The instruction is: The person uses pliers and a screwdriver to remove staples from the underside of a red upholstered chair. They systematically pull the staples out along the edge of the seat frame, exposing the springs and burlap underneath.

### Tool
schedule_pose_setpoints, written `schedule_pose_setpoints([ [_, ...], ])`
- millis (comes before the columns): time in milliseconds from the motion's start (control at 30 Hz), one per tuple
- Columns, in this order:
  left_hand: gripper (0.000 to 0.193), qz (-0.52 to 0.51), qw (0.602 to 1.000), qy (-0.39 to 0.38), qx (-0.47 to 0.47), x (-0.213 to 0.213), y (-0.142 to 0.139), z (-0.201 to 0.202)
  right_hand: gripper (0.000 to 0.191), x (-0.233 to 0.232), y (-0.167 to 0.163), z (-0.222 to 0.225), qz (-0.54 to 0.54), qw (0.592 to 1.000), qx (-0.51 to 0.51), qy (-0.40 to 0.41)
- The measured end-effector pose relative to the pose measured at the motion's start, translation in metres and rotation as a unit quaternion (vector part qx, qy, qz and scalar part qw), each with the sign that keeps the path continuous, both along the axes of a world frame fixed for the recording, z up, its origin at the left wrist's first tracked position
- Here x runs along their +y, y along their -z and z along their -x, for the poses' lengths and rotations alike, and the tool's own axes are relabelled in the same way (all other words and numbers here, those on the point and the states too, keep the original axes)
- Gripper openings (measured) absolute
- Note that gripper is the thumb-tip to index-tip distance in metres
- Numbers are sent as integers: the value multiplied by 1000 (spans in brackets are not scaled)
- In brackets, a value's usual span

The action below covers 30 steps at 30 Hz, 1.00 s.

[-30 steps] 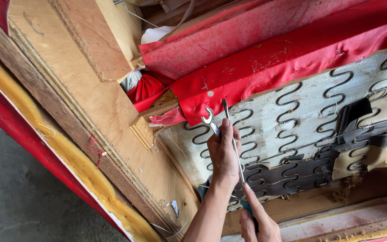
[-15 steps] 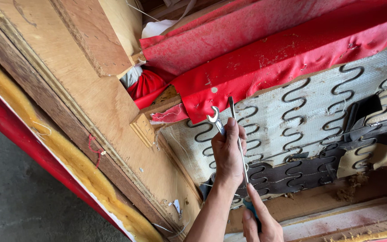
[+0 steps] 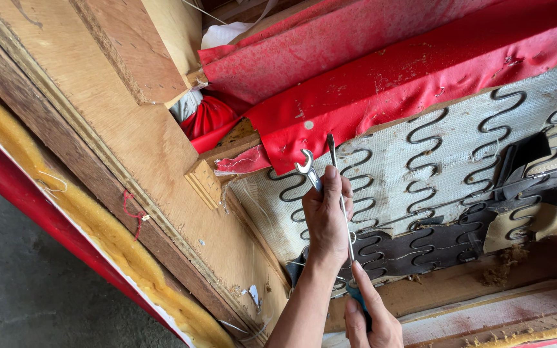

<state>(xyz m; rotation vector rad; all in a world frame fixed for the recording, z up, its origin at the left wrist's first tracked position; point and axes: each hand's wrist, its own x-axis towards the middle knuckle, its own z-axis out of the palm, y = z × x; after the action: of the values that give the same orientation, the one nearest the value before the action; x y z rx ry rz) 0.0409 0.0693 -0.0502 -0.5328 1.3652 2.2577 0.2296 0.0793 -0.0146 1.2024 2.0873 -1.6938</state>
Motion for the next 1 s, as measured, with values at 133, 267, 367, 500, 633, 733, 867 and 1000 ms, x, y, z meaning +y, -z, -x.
schedule_pose_setpoints([
  [133,46,4,1000,-2,5,1,1,-1,66,1,0,0,3,1000,-27,0],
  [267,46,4,1000,-1,2,1,2,-2,66,1,-1,0,-2,1000,-2,-2],
  [367,46,4,1000,-2,1,1,3,-1,67,1,-1,2,5,1000,-12,5],
  [500,47,6,1000,-3,7,3,3,0,66,3,-2,5,-11,1000,-5,-4],
  [633,45,1,1000,0,4,4,2,1,66,4,-6,5,-8,1000,-11,4],
  [733,45,1,1000,-1,-1,3,1,1,67,3,-6,2,7,1000,-22,0],
  [867,45,3,1000,-8,-7,4,-1,0,60,4,-4,-1,-124,986,92,-57],
  [1000,49,-8,999,-25,-33,9,-7,-2,66,12,-7,-5,-154,979,-32,-128],
])
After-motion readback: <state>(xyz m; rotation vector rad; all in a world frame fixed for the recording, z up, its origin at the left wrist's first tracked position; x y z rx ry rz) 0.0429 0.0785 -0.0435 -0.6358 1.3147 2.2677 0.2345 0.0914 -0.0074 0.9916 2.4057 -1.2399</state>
